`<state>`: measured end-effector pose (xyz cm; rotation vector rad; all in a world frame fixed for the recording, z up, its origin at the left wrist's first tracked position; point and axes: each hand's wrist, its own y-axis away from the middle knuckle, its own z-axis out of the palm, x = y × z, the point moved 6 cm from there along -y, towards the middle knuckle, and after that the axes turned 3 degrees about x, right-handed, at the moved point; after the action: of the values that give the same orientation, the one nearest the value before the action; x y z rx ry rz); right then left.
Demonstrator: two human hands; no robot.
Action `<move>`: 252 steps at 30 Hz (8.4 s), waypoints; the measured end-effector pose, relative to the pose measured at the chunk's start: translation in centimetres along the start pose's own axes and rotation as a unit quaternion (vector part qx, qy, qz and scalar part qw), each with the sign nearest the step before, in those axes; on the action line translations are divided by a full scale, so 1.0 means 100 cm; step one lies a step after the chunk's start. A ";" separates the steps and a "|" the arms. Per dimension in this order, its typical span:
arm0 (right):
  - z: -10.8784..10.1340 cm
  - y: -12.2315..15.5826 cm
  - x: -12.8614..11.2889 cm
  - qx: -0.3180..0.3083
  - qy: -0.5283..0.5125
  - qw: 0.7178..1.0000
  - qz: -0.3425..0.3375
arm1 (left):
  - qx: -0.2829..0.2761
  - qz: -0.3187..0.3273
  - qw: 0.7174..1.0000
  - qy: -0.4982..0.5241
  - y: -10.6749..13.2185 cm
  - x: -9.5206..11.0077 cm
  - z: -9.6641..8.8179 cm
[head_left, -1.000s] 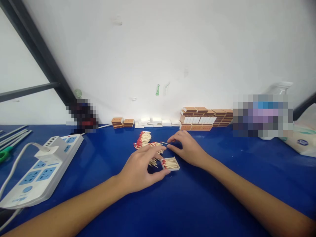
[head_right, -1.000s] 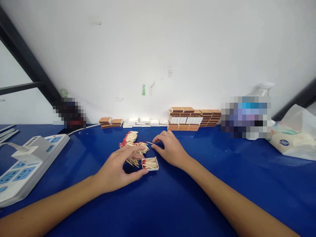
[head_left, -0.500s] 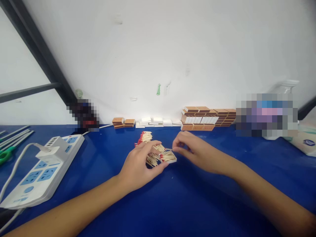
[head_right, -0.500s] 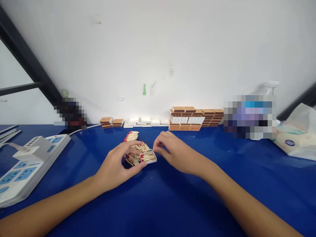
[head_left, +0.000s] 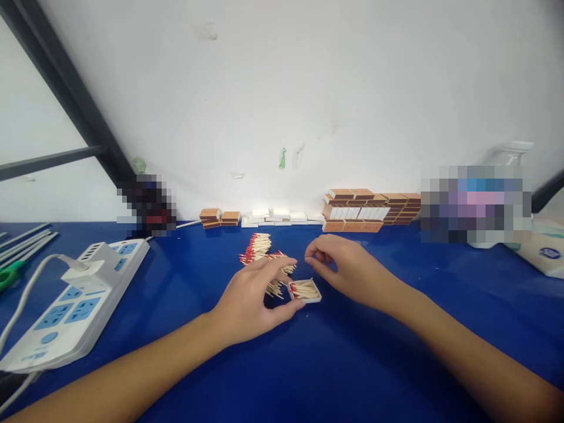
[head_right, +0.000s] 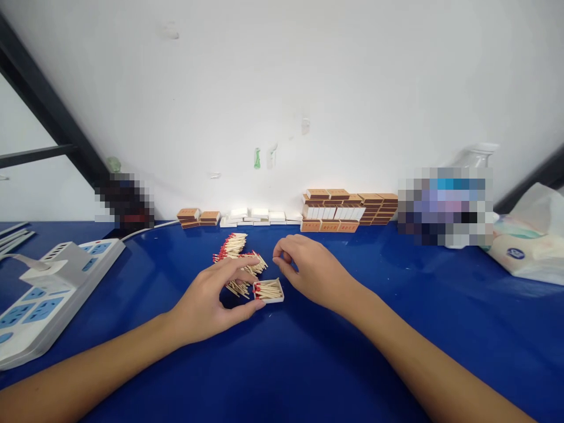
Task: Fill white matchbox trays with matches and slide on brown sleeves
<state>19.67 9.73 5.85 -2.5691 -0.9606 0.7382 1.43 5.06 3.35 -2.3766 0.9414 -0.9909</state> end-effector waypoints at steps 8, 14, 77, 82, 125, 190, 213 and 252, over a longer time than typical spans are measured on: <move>0.011 0.000 0.010 -0.026 -0.001 1.000 0.015 | -0.020 0.004 1.000 -0.001 -0.001 0.002 0.000; 0.034 0.000 0.012 -0.042 -0.153 0.985 0.074 | -0.001 0.035 0.999 0.026 -0.002 0.014 -0.005; 0.046 -0.003 0.020 -0.016 -0.111 0.994 0.016 | 0.120 0.025 0.992 -0.027 -0.003 0.013 -0.018; 0.046 0.000 0.019 -0.024 -0.081 0.996 0.032 | 0.119 0.020 0.992 -0.031 -0.004 0.012 -0.019; 0.049 -0.020 0.047 0.068 -0.015 0.993 0.095 | 0.136 -0.048 0.990 0.006 -0.002 -0.001 -0.018; 0.016 0.001 -0.003 0.068 -0.286 0.943 0.156 | 0.191 -0.085 0.975 0.070 -0.001 -0.008 -0.025; 0.002 0.002 -0.020 0.094 -0.182 0.979 0.001 | 0.151 -0.072 0.981 0.103 -0.004 -0.004 -0.020; -0.003 0.002 -0.017 0.135 -0.127 0.982 0.030 | 0.171 -0.107 0.969 0.139 -0.004 -0.009 -0.021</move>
<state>18.81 8.44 6.59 -2.3138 -0.7914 1.1506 -0.39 5.82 4.54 -2.1095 0.5505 -1.4688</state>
